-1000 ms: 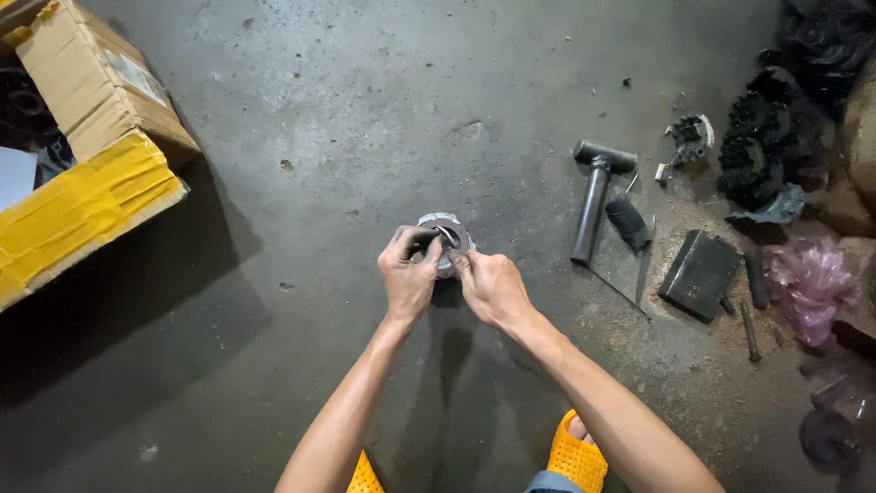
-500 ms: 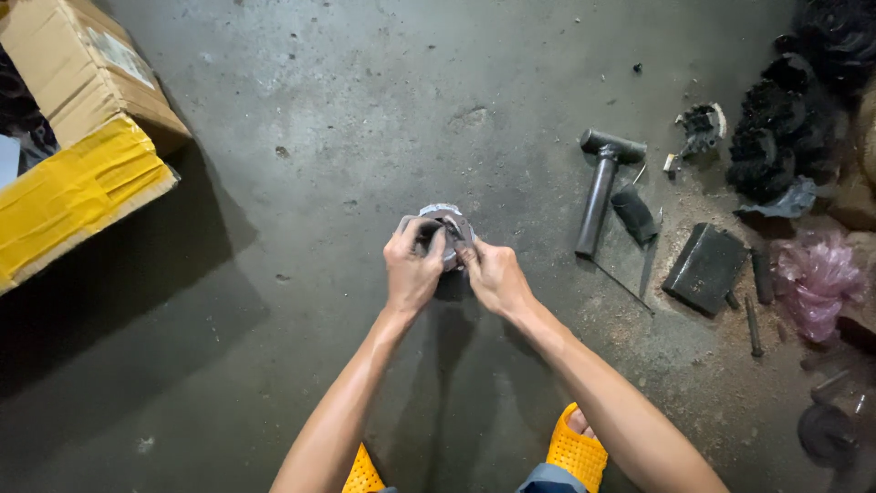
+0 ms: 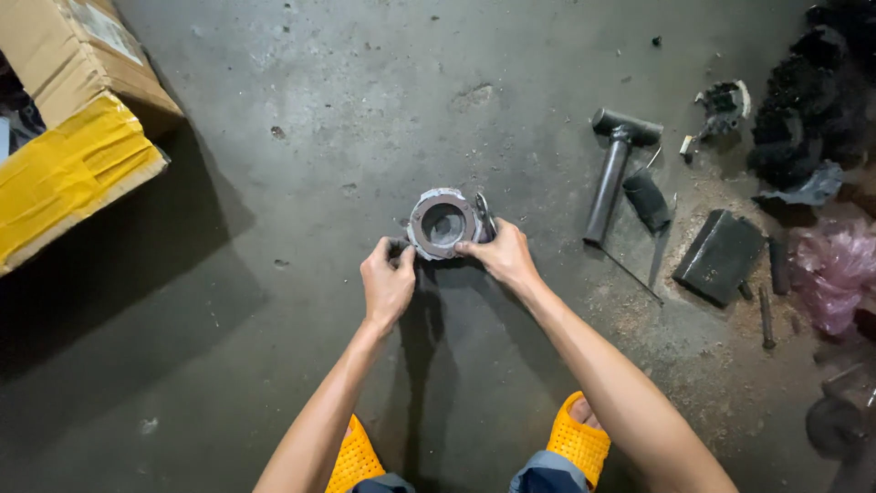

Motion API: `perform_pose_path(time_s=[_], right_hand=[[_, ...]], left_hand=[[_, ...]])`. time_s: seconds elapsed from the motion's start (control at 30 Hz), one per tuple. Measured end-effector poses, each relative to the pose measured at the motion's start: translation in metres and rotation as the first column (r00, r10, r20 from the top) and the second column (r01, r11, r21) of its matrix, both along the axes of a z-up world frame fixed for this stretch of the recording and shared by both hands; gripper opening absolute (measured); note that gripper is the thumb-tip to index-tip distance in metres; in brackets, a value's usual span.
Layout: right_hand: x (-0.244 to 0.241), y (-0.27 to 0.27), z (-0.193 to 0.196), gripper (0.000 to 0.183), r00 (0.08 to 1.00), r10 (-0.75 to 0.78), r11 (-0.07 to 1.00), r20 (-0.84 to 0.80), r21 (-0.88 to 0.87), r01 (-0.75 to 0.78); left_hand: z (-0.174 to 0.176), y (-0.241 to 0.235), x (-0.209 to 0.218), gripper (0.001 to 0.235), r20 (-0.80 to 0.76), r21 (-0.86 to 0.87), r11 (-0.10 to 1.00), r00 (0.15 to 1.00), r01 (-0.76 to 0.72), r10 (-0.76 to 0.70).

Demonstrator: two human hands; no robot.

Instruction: Repairing a circular mechanical component using a hammer and a small metal tool while sitting on the floor

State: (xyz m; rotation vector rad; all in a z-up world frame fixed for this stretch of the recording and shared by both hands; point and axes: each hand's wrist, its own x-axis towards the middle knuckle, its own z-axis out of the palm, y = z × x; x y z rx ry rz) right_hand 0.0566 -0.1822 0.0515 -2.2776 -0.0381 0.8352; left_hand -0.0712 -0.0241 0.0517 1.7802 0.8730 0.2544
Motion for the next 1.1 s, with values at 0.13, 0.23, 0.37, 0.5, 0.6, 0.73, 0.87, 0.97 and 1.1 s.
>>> perform_pose_path(time_s=[0.13,0.23,0.37,0.5,0.6,0.73,0.87,0.97,1.1], right_hand=[[0.006,-0.006,-0.007,0.065,1.0,0.013,0.999,-0.016,-0.047,-0.014],[0.005,-0.006,-0.003,0.067,0.999,-0.012,0.999,-0.032,-0.051,0.01],[0.001,-0.01,-0.002,0.069,0.999,0.033,0.996,-0.028,-0.078,-0.035],[0.005,-0.012,-0.009,0.069,0.998,0.044,0.993,-0.036,-0.106,-0.048],[0.002,-0.008,0.005,0.066,0.998,0.046,0.994,-0.048,-0.095,-0.05],[0.003,-0.009,0.002,0.064,0.998,0.05,0.995,-0.032,-0.086,-0.053],[0.003,-0.009,-0.003,0.064,0.999,0.043,0.996,-0.028,-0.077,-0.045],[0.003,-0.011,-0.009,0.065,0.999,0.04,0.996,-0.026,-0.082,-0.042],[0.003,-0.01,-0.003,0.065,0.999,0.046,0.996,-0.028,-0.071,-0.048]], left_hand=[[-0.004,0.005,-0.001,0.007,0.008,0.035,0.999,1.0,-0.008,0.007],[0.002,0.003,0.003,0.008,0.043,0.141,0.989,0.998,0.045,-0.052],[-0.015,-0.001,0.01,0.005,-0.012,0.524,0.773,0.911,0.358,-0.413],[-0.028,-0.002,0.025,0.013,-0.244,0.643,0.521,0.795,0.562,-0.555],[-0.036,-0.002,0.03,0.017,-0.321,0.643,0.477,0.775,0.6,-0.544],[-0.043,-0.003,0.032,0.02,-0.346,0.685,0.422,0.774,0.594,-0.53],[-0.043,-0.003,0.032,0.018,-0.295,0.728,0.405,0.787,0.552,-0.541],[-0.033,-0.004,0.029,0.016,-0.215,0.754,0.419,0.793,0.506,-0.57],[-0.011,-0.003,0.02,0.022,-0.179,0.749,0.445,0.796,0.491,-0.578]])
